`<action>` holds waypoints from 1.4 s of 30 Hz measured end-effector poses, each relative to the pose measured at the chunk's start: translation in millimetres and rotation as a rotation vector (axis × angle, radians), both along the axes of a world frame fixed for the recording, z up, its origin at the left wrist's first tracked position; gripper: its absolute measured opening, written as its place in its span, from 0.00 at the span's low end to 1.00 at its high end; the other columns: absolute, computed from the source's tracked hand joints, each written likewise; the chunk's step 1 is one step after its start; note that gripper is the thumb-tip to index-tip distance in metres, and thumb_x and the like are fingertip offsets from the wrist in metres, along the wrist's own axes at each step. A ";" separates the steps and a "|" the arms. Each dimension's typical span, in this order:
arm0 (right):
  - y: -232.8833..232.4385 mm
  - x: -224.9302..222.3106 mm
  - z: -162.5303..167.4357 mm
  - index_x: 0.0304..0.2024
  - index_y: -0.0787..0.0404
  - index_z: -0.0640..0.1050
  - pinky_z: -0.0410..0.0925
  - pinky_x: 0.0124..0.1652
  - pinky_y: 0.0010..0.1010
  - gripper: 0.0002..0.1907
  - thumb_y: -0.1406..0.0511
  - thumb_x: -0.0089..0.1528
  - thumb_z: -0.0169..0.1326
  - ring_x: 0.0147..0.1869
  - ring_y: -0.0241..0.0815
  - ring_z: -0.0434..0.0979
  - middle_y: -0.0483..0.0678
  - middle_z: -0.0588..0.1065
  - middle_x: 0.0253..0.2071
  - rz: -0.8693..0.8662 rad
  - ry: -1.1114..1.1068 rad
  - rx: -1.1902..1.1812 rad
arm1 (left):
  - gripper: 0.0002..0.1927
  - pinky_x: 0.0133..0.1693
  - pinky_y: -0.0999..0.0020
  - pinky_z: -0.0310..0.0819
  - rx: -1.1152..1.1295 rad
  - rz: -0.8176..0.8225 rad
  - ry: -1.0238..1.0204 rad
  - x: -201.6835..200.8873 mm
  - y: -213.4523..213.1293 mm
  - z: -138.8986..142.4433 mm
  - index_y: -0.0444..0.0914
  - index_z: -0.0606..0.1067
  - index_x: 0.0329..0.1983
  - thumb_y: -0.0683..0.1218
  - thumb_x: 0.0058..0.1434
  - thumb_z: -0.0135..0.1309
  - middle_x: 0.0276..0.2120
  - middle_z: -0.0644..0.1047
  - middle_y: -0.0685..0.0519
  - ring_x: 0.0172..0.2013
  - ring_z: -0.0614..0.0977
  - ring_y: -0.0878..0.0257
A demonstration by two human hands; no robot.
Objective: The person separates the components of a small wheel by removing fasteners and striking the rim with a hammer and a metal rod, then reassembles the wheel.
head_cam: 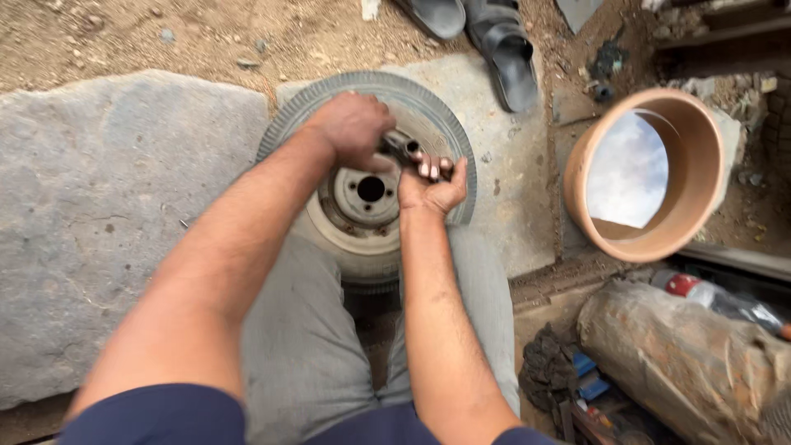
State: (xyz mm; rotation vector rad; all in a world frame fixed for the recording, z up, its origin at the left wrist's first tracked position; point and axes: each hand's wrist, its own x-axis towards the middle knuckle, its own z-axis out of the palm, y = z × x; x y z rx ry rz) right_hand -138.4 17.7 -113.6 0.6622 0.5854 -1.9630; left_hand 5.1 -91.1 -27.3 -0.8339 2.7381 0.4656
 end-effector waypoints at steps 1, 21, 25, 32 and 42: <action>0.8 0.0 -1.7 0.20 0.55 0.65 0.61 0.32 0.36 0.25 0.54 0.70 0.41 0.19 0.41 0.56 0.43 0.56 0.13 -0.002 -0.008 0.004 | 0.36 0.47 0.54 0.73 0.001 -0.046 0.022 2.2 -1.2 -1.2 0.39 0.80 0.40 0.75 0.51 0.58 0.39 0.81 0.46 0.45 0.80 0.52; -106.7 -20.4 74.3 0.44 0.70 0.78 0.74 0.38 0.38 0.33 0.45 0.61 0.67 0.39 0.46 0.81 0.57 0.79 0.37 1.406 1.932 0.315 | 0.33 0.62 0.47 0.64 0.296 0.922 0.214 -26.3 112.3 -43.5 0.34 0.65 0.65 0.56 0.61 0.55 0.63 0.67 0.38 0.64 0.68 0.46; -51.2 -43.7 119.2 0.47 0.63 0.80 0.74 0.44 0.42 0.28 0.45 0.66 0.52 0.43 0.51 0.84 0.57 0.81 0.41 1.349 1.978 0.592 | 0.36 0.69 0.47 0.46 -0.291 0.327 0.324 -4.1 68.7 -14.0 0.48 0.62 0.73 0.52 0.58 0.50 0.73 0.58 0.47 0.74 0.53 0.52; 0.9 -26.1 167.1 0.45 0.58 0.81 0.71 0.41 0.52 0.19 0.51 0.65 0.53 0.40 0.63 0.80 0.59 0.80 0.34 1.245 2.378 0.524 | 0.21 0.62 0.51 0.62 -0.112 0.241 -0.006 -27.1 41.1 -35.0 0.40 0.80 0.49 0.60 0.71 0.47 0.53 0.79 0.44 0.60 0.73 0.50; -16.9 -15.1 164.9 0.42 0.63 0.77 0.71 0.46 0.51 0.14 0.58 0.65 0.58 0.44 0.62 0.79 0.60 0.79 0.39 1.398 2.627 0.327 | 0.13 0.48 0.50 0.80 0.587 1.161 0.286 -64.7 101.9 -10.7 0.40 0.81 0.44 0.51 0.63 0.53 0.45 0.83 0.42 0.47 0.85 0.46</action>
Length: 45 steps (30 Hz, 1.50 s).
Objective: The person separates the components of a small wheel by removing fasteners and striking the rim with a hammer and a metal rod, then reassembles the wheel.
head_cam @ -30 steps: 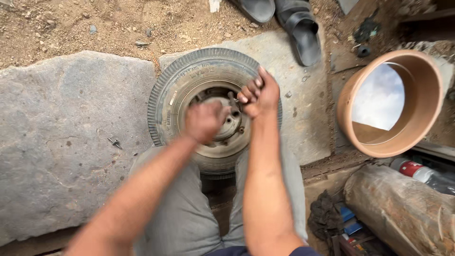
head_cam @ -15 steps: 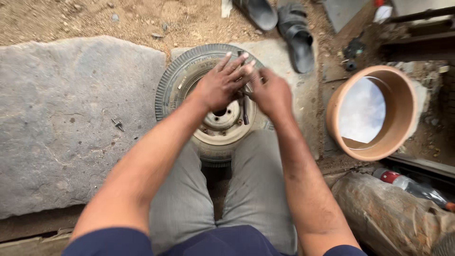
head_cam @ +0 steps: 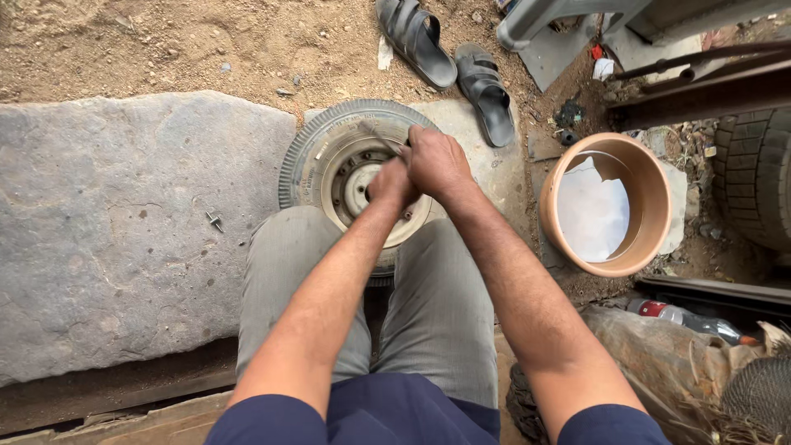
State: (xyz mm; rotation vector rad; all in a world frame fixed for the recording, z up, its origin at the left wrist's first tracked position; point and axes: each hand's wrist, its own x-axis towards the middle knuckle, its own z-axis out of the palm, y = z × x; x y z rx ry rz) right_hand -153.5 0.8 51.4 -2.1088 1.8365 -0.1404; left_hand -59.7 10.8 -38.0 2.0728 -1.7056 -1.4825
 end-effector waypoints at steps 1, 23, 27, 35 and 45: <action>-0.7 -0.2 1.0 0.43 0.63 0.77 0.71 0.47 0.49 0.13 0.59 0.65 0.58 0.46 0.61 0.79 0.60 0.79 0.41 0.054 0.021 0.006 | 0.11 0.50 0.52 0.78 -0.153 -0.098 -0.162 7.7 -5.4 2.3 0.44 0.82 0.44 0.49 0.60 0.56 0.46 0.82 0.44 0.49 0.84 0.48; 22.5 0.7 29.5 0.50 0.57 0.79 0.71 0.52 0.44 0.17 0.73 0.59 0.54 0.54 0.57 0.77 0.53 0.74 0.48 0.182 -0.030 -0.165 | 0.13 0.51 0.54 0.72 -0.626 -0.119 0.250 46.1 -26.1 24.5 0.41 0.78 0.40 0.47 0.52 0.66 0.45 0.77 0.50 0.50 0.79 0.52; 14.4 6.1 29.8 0.48 0.64 0.75 0.71 0.43 0.49 0.14 0.63 0.62 0.56 0.44 0.59 0.78 0.59 0.76 0.43 -0.089 -0.039 -0.071 | 0.09 0.56 0.58 0.71 -0.468 -0.169 0.289 51.1 -29.2 26.9 0.46 0.82 0.42 0.47 0.58 0.63 0.47 0.77 0.54 0.51 0.79 0.56; 5.6 0.7 11.6 0.48 0.62 0.71 0.71 0.41 0.49 0.09 0.68 0.66 0.51 0.41 0.59 0.79 0.58 0.78 0.37 0.095 0.216 -0.105 | 0.13 0.56 0.60 0.73 -0.447 -0.272 0.294 48.5 -37.6 17.6 0.44 0.80 0.49 0.45 0.61 0.59 0.46 0.77 0.49 0.49 0.80 0.55; 20.7 -4.4 39.8 0.49 0.60 0.72 0.70 0.48 0.48 0.13 0.64 0.63 0.56 0.50 0.58 0.77 0.56 0.77 0.45 0.050 -0.084 -0.165 | 0.06 0.50 0.62 0.76 -0.464 -0.165 0.244 38.4 -34.0 20.1 0.49 0.84 0.41 0.50 0.61 0.62 0.38 0.81 0.53 0.42 0.82 0.60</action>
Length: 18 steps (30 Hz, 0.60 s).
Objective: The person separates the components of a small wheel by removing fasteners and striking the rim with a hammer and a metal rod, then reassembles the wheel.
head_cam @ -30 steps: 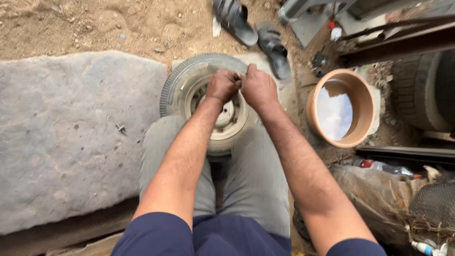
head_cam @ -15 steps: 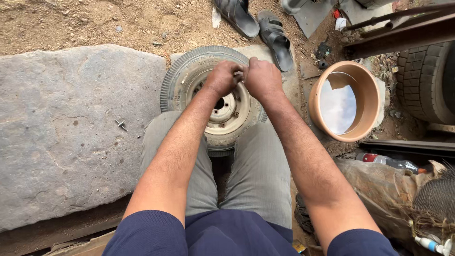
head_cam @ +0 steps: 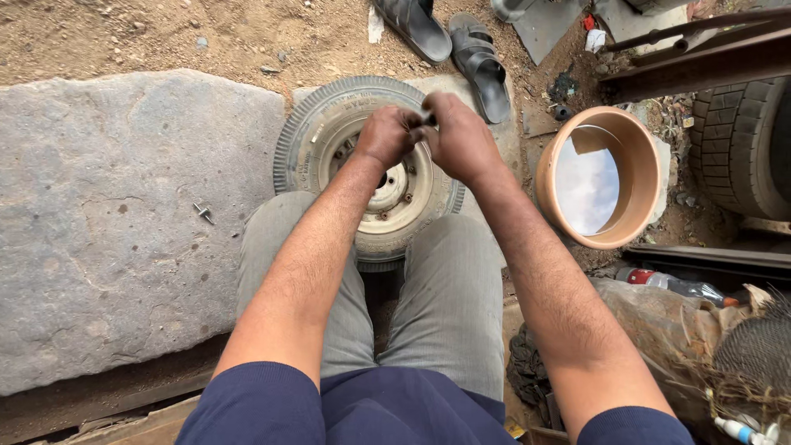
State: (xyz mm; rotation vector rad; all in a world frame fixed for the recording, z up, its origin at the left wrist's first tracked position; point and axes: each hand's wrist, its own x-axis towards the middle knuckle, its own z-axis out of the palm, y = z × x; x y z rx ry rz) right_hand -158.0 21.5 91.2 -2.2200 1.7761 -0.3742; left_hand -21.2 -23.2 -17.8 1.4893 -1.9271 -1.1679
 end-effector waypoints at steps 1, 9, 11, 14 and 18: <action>-1.6 1.1 1.8 0.49 0.61 0.72 0.69 0.46 0.49 0.17 0.59 0.63 0.58 0.48 0.59 0.77 0.57 0.76 0.44 -0.091 0.012 0.054 | 0.05 0.50 0.62 0.76 -0.052 0.044 -0.002 -1.9 1.8 1.4 0.48 0.84 0.38 0.51 0.61 0.63 0.37 0.81 0.53 0.41 0.81 0.60; -12.2 8.1 -9.6 0.45 0.62 0.76 0.71 0.43 0.48 0.13 0.58 0.70 0.54 0.43 0.58 0.80 0.57 0.78 0.36 -0.068 0.238 0.190 | 0.14 0.52 0.64 0.72 -0.080 0.054 0.108 2.9 1.0 -5.6 0.45 0.80 0.40 0.50 0.52 0.68 0.38 0.80 0.55 0.46 0.78 0.62; -11.8 6.0 -10.4 0.51 0.61 0.75 0.71 0.44 0.47 0.12 0.62 0.69 0.53 0.42 0.56 0.80 0.57 0.78 0.37 0.059 0.281 0.172 | 0.15 0.54 0.58 0.68 -0.183 -0.030 0.183 7.1 -1.9 -10.9 0.47 0.82 0.43 0.48 0.51 0.68 0.39 0.81 0.56 0.49 0.76 0.57; -8.6 1.9 -5.3 0.44 0.59 0.77 0.71 0.49 0.43 0.10 0.68 0.60 0.56 0.50 0.52 0.79 0.52 0.76 0.45 0.260 0.371 -0.006 | 0.08 0.56 0.52 0.66 -0.252 -0.146 0.106 10.3 -4.8 -17.0 0.48 0.86 0.40 0.47 0.57 0.68 0.38 0.83 0.57 0.51 0.76 0.52; -4.6 2.1 4.5 0.48 0.58 0.76 0.72 0.50 0.41 0.11 0.64 0.64 0.56 0.52 0.50 0.79 0.53 0.73 0.50 0.132 0.087 0.083 | 0.08 0.48 0.61 0.75 -0.015 -0.006 0.025 5.4 -4.0 -17.5 0.48 0.84 0.36 0.49 0.53 0.68 0.37 0.79 0.54 0.43 0.80 0.59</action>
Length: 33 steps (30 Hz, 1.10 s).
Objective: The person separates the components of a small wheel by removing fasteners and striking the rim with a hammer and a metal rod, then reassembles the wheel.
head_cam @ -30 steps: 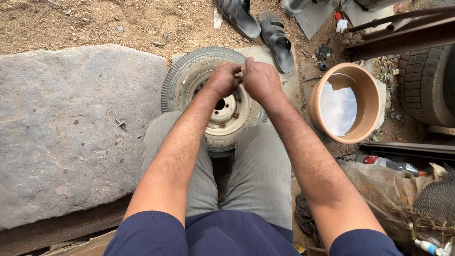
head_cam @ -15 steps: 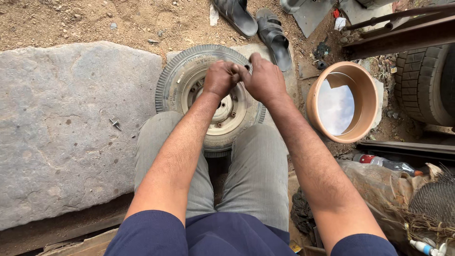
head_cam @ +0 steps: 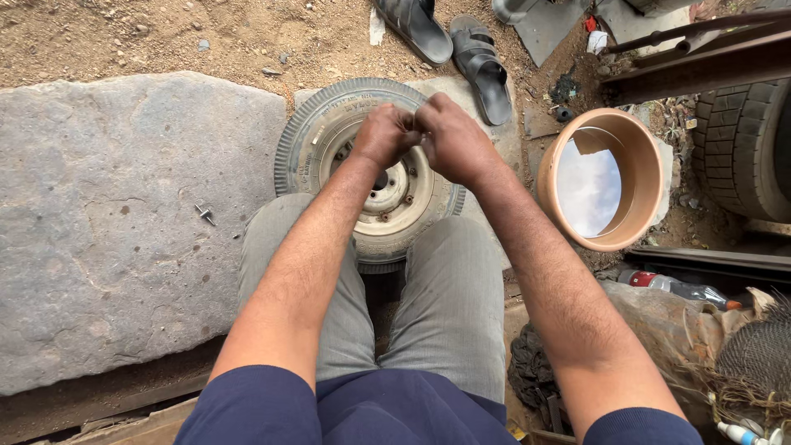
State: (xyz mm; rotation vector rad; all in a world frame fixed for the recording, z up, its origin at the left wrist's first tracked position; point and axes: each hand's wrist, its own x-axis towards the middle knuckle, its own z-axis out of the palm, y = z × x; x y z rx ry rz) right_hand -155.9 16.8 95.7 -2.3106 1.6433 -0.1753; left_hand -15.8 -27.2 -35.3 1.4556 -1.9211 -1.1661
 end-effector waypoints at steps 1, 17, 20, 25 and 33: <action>-0.2 1.3 1.3 0.49 0.60 0.75 0.71 0.48 0.43 0.14 0.62 0.63 0.57 0.50 0.52 0.79 0.55 0.73 0.50 -0.088 -0.029 0.037 | 0.08 0.47 0.62 0.77 0.031 0.042 -0.021 -2.2 0.6 1.2 0.47 0.84 0.35 0.48 0.51 0.68 0.37 0.78 0.53 0.42 0.80 0.60; 0.8 1.0 3.5 0.43 0.62 0.75 0.71 0.45 0.44 0.10 0.66 0.61 0.59 0.47 0.54 0.78 0.56 0.74 0.44 -0.080 -0.126 0.073 | 0.06 0.47 0.65 0.78 0.103 0.041 0.000 1.7 0.9 23.4 0.45 0.82 0.31 0.48 0.53 0.68 0.36 0.78 0.57 0.42 0.81 0.62; -1.9 4.4 5.2 0.48 0.62 0.73 0.70 0.48 0.47 0.20 0.56 0.64 0.61 0.49 0.56 0.78 0.57 0.77 0.42 -0.303 -0.021 0.120 | 0.12 0.46 0.63 0.76 0.000 0.061 -0.056 -3.6 3.2 30.9 0.42 0.78 0.29 0.51 0.54 0.71 0.34 0.78 0.57 0.43 0.79 0.61; -3.8 4.4 -2.6 0.49 0.62 0.73 0.71 0.48 0.47 0.12 0.62 0.68 0.52 0.48 0.56 0.79 0.59 0.77 0.43 -0.182 0.086 0.163 | 0.17 0.46 0.61 0.75 -0.122 0.035 0.076 3.7 -0.8 34.6 0.43 0.79 0.36 0.47 0.45 0.74 0.34 0.80 0.56 0.42 0.78 0.60; 3.9 7.9 -0.4 0.50 0.59 0.75 0.72 0.48 0.41 0.13 0.61 0.66 0.52 0.48 0.50 0.79 0.57 0.77 0.46 -0.288 0.003 0.171 | 0.08 0.46 0.67 0.79 0.098 0.583 0.196 56.6 19.4 3.4 0.41 0.81 0.44 0.44 0.61 0.61 0.43 0.83 0.53 0.42 0.84 0.63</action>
